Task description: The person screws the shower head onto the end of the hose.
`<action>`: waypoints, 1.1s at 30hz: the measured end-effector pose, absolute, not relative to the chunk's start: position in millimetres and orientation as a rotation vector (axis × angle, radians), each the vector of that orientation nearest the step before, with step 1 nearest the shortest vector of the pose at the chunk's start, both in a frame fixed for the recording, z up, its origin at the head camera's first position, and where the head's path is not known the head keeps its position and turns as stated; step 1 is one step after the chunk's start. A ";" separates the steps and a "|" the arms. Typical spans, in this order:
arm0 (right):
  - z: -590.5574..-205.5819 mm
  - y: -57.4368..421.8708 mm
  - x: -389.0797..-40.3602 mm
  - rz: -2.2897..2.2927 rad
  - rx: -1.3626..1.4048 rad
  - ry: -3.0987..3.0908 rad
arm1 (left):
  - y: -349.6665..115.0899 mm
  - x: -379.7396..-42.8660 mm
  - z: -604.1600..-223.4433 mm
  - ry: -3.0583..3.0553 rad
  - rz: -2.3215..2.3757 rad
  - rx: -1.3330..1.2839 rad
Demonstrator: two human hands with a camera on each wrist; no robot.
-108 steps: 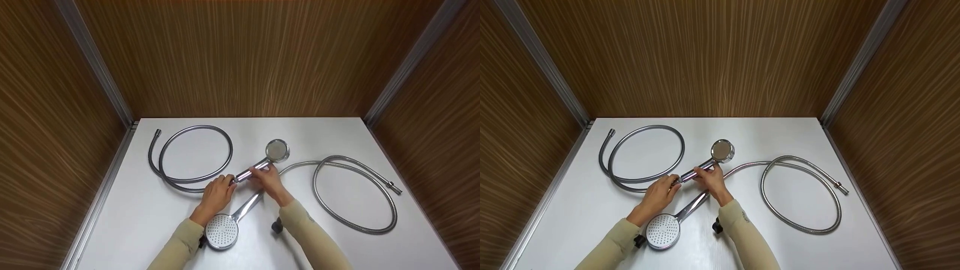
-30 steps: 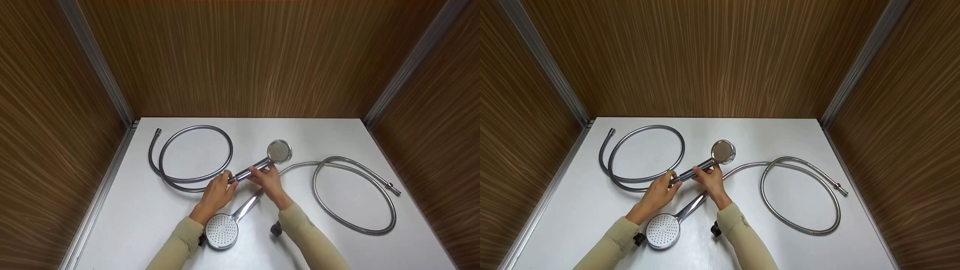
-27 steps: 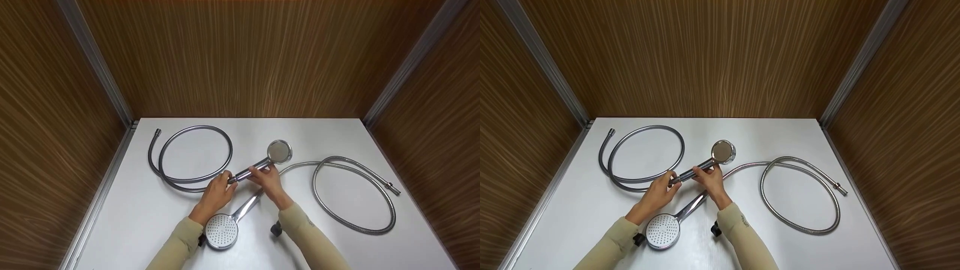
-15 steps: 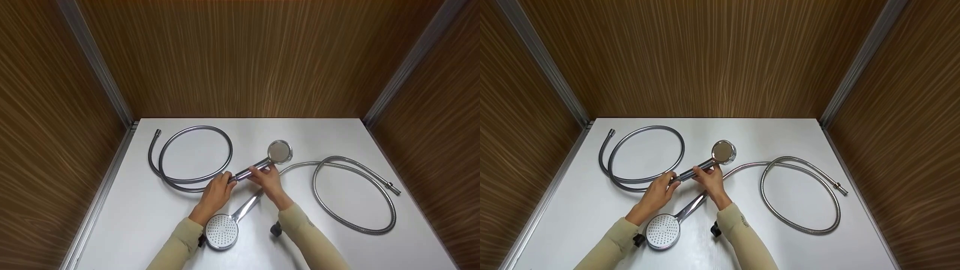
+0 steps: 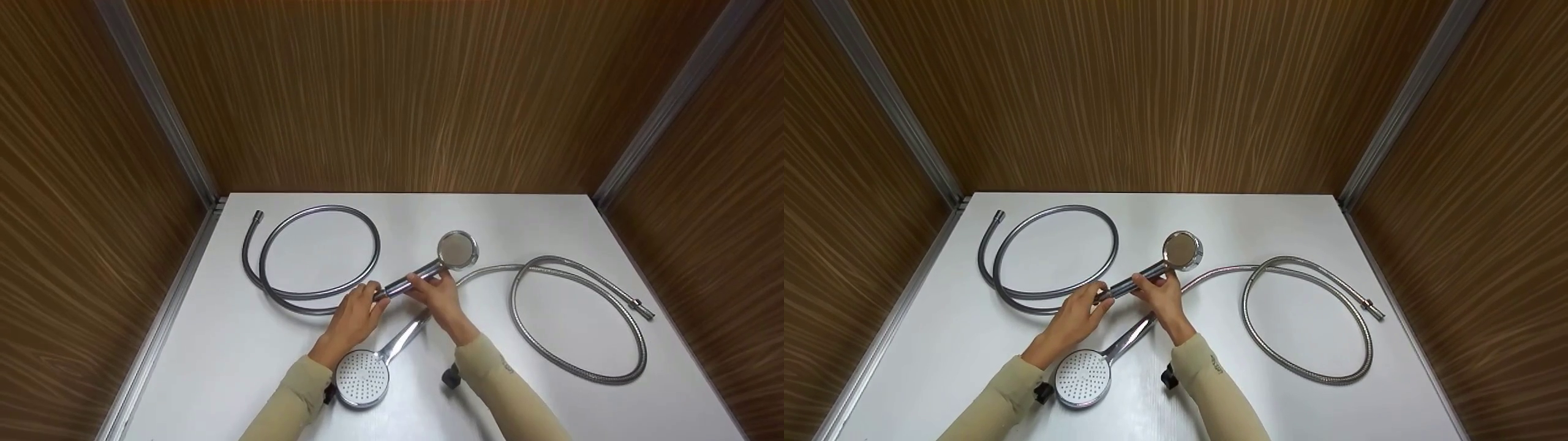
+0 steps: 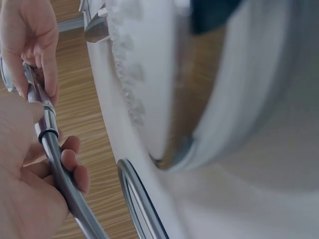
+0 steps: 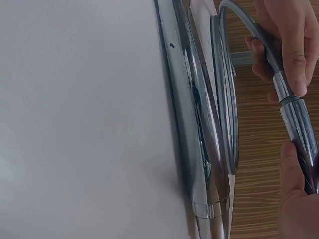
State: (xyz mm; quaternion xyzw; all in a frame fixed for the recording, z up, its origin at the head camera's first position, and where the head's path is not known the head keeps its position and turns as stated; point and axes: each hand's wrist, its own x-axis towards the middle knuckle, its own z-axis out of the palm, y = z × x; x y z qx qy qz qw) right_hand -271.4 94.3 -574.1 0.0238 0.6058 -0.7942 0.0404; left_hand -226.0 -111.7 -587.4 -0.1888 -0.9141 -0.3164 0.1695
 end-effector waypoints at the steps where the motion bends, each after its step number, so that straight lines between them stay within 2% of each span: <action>1: -573.8 94.1 -271.3 -2.435 0.075 1.855 | -111.7 -225.8 -587.4 -2.604 -0.908 -0.529; 21: -571.6 94.0 -268.9 -2.487 0.010 1.776 | -110.1 -224.9 -587.1 -2.545 -0.750 -0.571; 33: -573.5 94.3 -270.0 -2.466 0.064 1.808 | -109.7 -225.1 -586.1 -2.572 -0.831 -0.572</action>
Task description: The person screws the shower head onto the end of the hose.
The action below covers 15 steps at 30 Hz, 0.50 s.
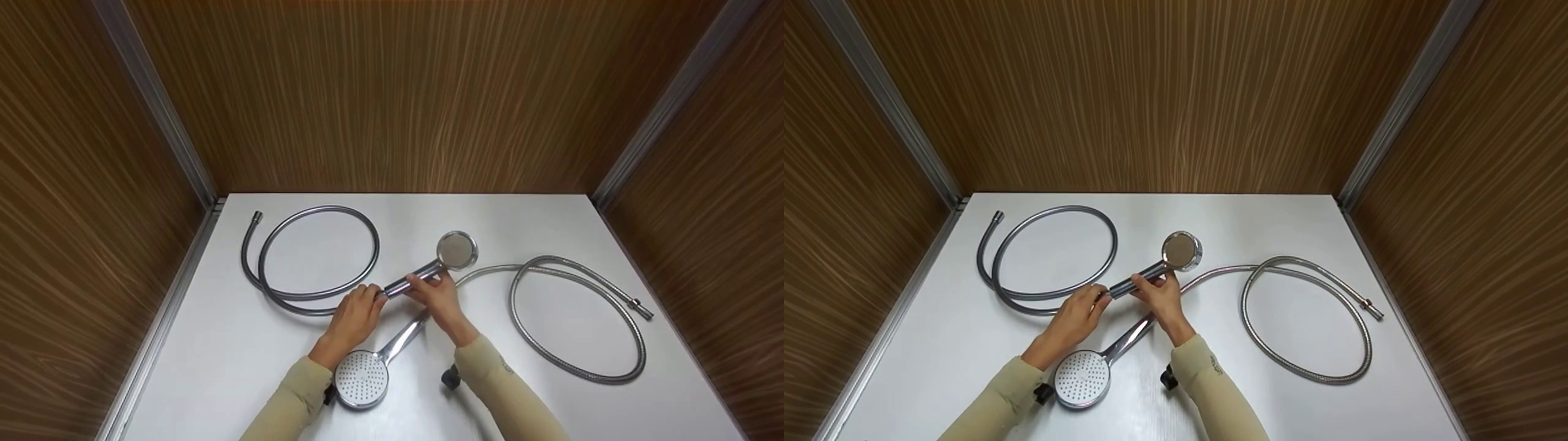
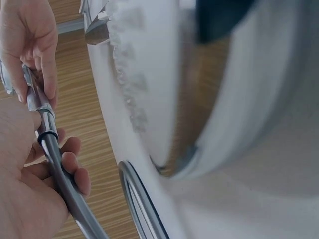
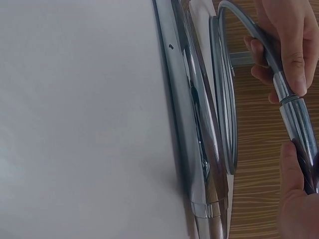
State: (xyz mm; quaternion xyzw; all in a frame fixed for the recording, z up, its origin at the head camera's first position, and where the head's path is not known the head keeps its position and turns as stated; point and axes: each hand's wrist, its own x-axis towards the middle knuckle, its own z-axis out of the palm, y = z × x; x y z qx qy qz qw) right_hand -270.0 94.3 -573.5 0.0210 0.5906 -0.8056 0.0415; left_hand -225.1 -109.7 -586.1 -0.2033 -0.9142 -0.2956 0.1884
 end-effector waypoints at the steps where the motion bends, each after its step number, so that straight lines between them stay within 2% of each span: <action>1: -573.9 94.3 -270.3 -2.460 0.063 1.818 | -109.8 -225.2 -586.0 -2.575 -0.843 -0.567; 15: -572.7 91.3 -272.5 -2.466 0.073 1.815 | -111.3 -225.2 -584.5 -2.611 -0.881 -0.537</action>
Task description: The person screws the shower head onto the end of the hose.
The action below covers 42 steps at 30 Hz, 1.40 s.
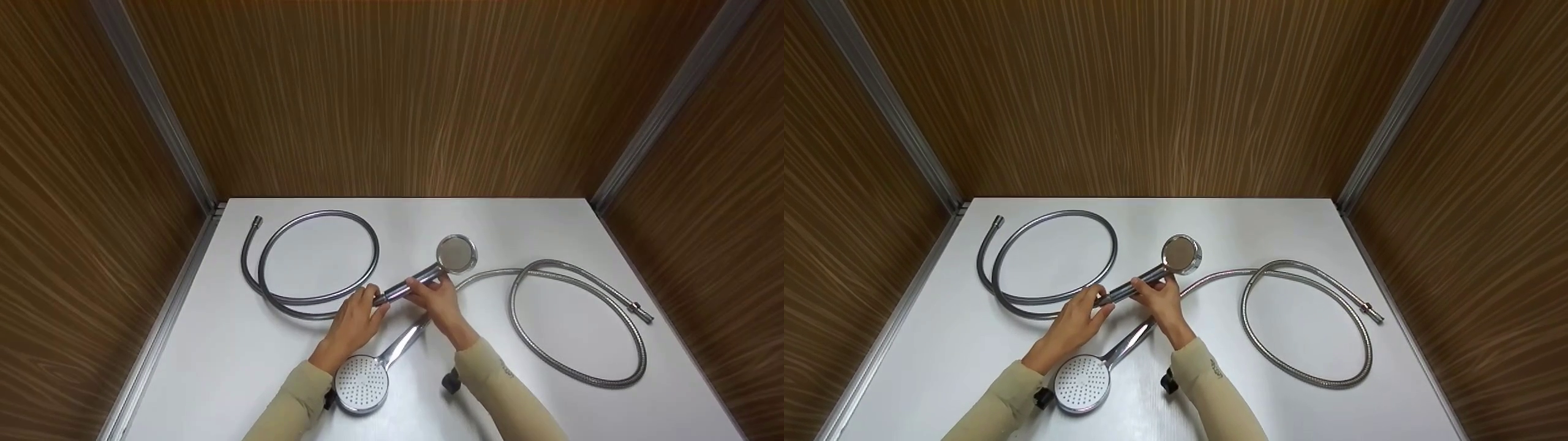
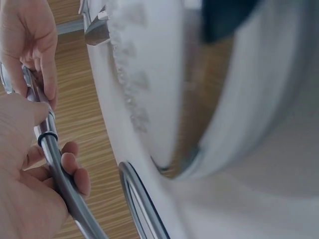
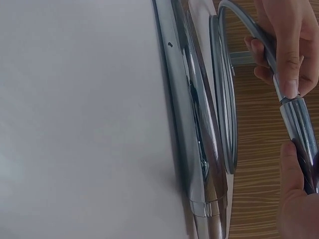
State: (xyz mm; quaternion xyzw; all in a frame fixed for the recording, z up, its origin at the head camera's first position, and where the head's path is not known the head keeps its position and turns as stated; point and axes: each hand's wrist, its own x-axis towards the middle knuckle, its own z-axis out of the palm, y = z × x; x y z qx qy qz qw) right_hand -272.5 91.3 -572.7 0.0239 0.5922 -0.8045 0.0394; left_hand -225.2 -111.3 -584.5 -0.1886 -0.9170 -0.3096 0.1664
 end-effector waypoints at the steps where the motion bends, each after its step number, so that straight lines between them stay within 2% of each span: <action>1: -572.0 91.2 -273.0 -2.468 0.078 1.815 | -111.3 -225.8 -584.3 -2.607 -0.877 -0.538; 42: -573.5 94.2 -273.1 -2.446 0.029 1.818 | -112.2 -226.1 -586.7 -2.575 -0.829 -0.571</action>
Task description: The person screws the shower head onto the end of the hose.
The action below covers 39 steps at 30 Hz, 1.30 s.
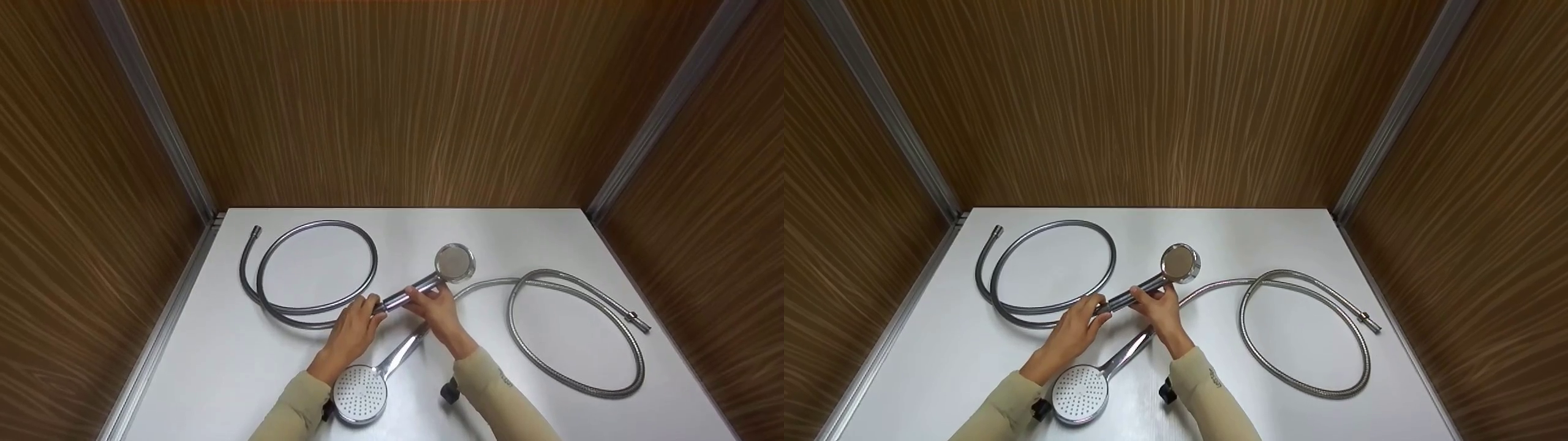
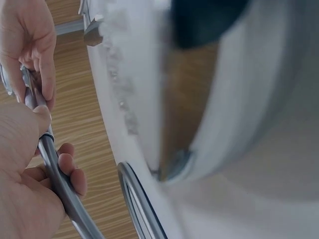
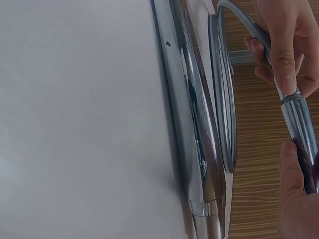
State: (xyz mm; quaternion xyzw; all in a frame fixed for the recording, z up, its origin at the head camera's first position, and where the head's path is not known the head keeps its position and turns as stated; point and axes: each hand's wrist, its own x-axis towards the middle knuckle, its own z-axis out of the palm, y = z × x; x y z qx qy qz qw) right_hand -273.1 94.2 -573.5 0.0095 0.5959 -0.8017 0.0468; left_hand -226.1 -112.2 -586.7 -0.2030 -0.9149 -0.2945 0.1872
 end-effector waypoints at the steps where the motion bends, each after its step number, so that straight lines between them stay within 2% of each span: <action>1: -573.1 94.3 -273.7 -2.444 0.025 1.825 | -112.3 -226.9 -586.0 -2.574 -0.829 -0.573; 39: -570.4 90.6 -272.2 -2.482 0.009 1.797 | -109.0 -230.8 -587.4 -2.537 -0.780 -0.539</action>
